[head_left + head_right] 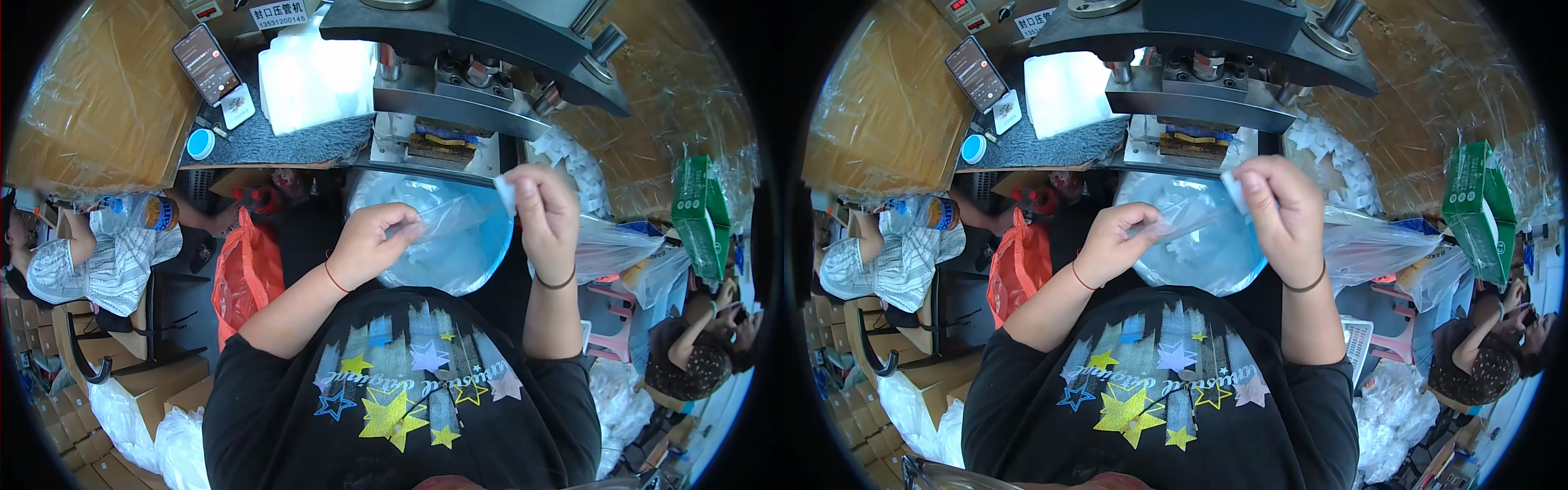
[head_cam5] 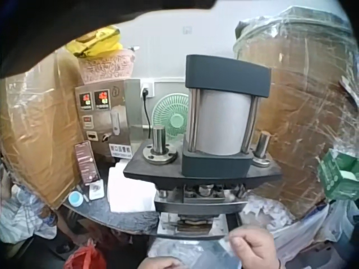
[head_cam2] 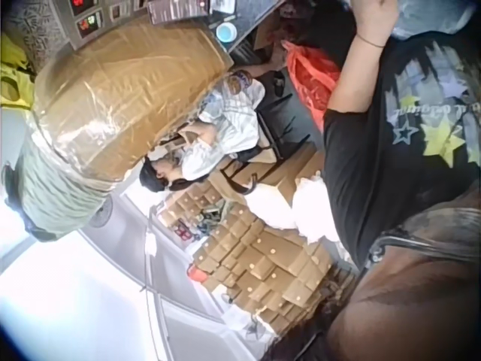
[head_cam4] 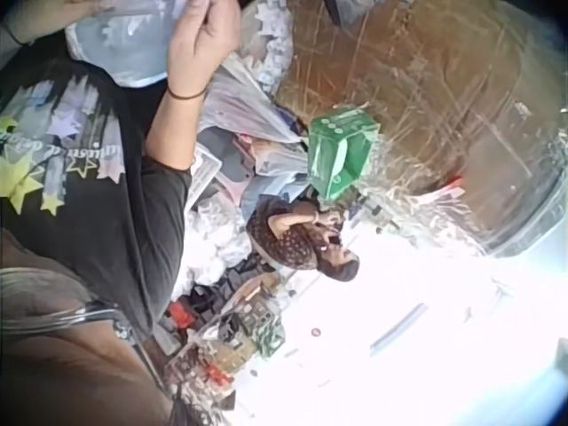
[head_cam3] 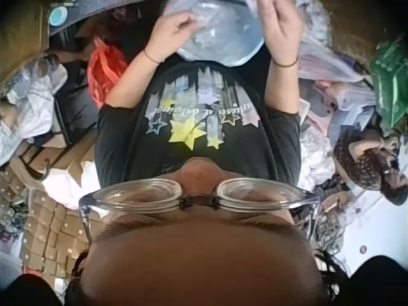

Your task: The person fits plastic spouts into plastic pouches by hand and seals them using a sealing machine, occasionally tapping a smartphone screen.

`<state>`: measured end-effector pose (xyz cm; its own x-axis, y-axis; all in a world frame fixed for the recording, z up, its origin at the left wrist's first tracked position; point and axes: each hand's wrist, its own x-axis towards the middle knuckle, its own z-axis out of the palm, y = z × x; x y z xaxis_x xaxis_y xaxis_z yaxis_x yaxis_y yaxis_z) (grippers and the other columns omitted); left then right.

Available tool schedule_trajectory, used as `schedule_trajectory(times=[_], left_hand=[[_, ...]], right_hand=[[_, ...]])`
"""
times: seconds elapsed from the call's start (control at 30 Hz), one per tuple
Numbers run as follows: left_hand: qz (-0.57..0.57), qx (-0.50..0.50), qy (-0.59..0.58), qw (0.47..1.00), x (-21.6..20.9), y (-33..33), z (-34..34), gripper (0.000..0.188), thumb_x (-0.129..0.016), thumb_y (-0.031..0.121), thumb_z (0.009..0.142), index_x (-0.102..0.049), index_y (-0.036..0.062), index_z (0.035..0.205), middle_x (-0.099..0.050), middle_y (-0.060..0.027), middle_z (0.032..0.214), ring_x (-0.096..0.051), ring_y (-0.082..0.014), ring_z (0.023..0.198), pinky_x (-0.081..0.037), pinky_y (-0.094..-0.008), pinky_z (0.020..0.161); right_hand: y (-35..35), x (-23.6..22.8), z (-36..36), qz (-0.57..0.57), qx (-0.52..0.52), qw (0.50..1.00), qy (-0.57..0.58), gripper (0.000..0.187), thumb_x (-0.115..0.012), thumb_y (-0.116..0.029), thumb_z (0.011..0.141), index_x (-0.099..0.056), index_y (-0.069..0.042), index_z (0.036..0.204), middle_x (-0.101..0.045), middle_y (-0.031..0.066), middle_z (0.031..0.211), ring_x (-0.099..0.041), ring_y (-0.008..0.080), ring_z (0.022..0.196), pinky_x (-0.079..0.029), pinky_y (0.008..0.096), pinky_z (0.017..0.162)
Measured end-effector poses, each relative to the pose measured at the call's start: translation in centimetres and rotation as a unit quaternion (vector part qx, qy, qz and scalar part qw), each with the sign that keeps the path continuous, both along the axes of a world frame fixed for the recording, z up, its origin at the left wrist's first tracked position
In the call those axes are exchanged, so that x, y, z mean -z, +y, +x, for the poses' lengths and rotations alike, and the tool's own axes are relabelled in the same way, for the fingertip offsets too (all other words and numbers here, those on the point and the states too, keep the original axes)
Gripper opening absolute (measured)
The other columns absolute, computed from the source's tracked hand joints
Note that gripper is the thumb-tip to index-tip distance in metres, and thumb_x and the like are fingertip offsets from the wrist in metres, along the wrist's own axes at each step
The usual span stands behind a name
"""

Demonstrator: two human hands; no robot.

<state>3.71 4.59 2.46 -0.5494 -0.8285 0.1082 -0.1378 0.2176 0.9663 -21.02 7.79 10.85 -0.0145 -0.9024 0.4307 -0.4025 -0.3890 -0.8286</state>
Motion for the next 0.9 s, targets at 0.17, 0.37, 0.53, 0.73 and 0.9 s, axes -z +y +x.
schedule_trajectory(times=[0.17, 0.37, 0.53, 0.73, 0.9], left_hand=[[0.083, 0.043, 0.054, 0.994, 0.8, 0.7, -1.4, 0.020, -0.063, 0.016, 0.100, -0.067, -0.0030, 0.096, -0.070, -0.0067, 0.091, -0.065, -0.0119, 0.084, -0.052, -0.0277, 0.080], [0.389, 0.181, 0.159, 0.889, 0.7, 2.1, -2.9, 0.026, -0.057, 0.022, 0.103, -0.065, -0.0021, 0.109, -0.071, -0.0138, 0.104, -0.071, -0.0208, 0.093, -0.058, -0.0323, 0.085], [0.446, 0.192, 0.140, 0.863, 1.5, 2.1, -3.3, 0.024, -0.061, 0.022, 0.101, -0.063, 0.0020, 0.113, -0.071, -0.0148, 0.108, -0.072, -0.0231, 0.093, -0.059, -0.0340, 0.082], [0.443, 0.188, 0.125, 0.867, 1.8, 1.9, -3.9, 0.022, -0.062, 0.023, 0.101, -0.061, 0.0038, 0.112, -0.070, -0.0135, 0.107, -0.073, -0.0237, 0.091, -0.059, -0.0338, 0.081], [0.225, 0.101, 0.087, 0.965, 3.5, 2.0, -4.0, 0.020, -0.062, 0.020, 0.101, -0.064, 0.0001, 0.102, -0.071, -0.0063, 0.094, -0.067, -0.0119, 0.088, -0.054, -0.0269, 0.080]], right_hand=[[-1.1, 0.4, 1.1, 0.010, -0.010, 0.999, 0.042, 0.016, -0.061, -0.014, 0.097, -0.068, 0.000, 0.091, -0.065, 0.0051, 0.082, -0.058, 0.0136, 0.069, -0.044, 0.0265, 0.062], [-1.0, -1.1, -2.3, 0.049, -0.123, 0.961, 0.244, 0.016, -0.060, -0.016, 0.096, -0.067, -0.002, 0.094, -0.064, 0.0108, 0.081, -0.060, 0.0285, 0.079, -0.046, 0.0377, 0.075], [-1.7, 0.4, -4.3, 0.035, -0.110, 0.947, 0.301, 0.018, -0.061, -0.016, 0.095, -0.069, -0.002, 0.102, -0.066, 0.0123, 0.087, -0.062, 0.0291, 0.084, -0.049, 0.0371, 0.076], [-0.7, 1.5, -4.4, 0.056, -0.090, 0.978, 0.178, 0.018, -0.060, -0.016, 0.097, -0.067, 0.000, 0.102, -0.066, 0.0097, 0.092, -0.063, 0.0193, 0.084, -0.049, 0.0334, 0.073], [0.1, 1.6, -4.9, 0.104, 0.031, 0.994, -0.017, 0.021, -0.059, -0.020, 0.101, -0.061, 0.000, 0.105, -0.063, 0.0014, 0.095, -0.058, 0.0075, 0.086, -0.046, 0.0242, 0.071]])
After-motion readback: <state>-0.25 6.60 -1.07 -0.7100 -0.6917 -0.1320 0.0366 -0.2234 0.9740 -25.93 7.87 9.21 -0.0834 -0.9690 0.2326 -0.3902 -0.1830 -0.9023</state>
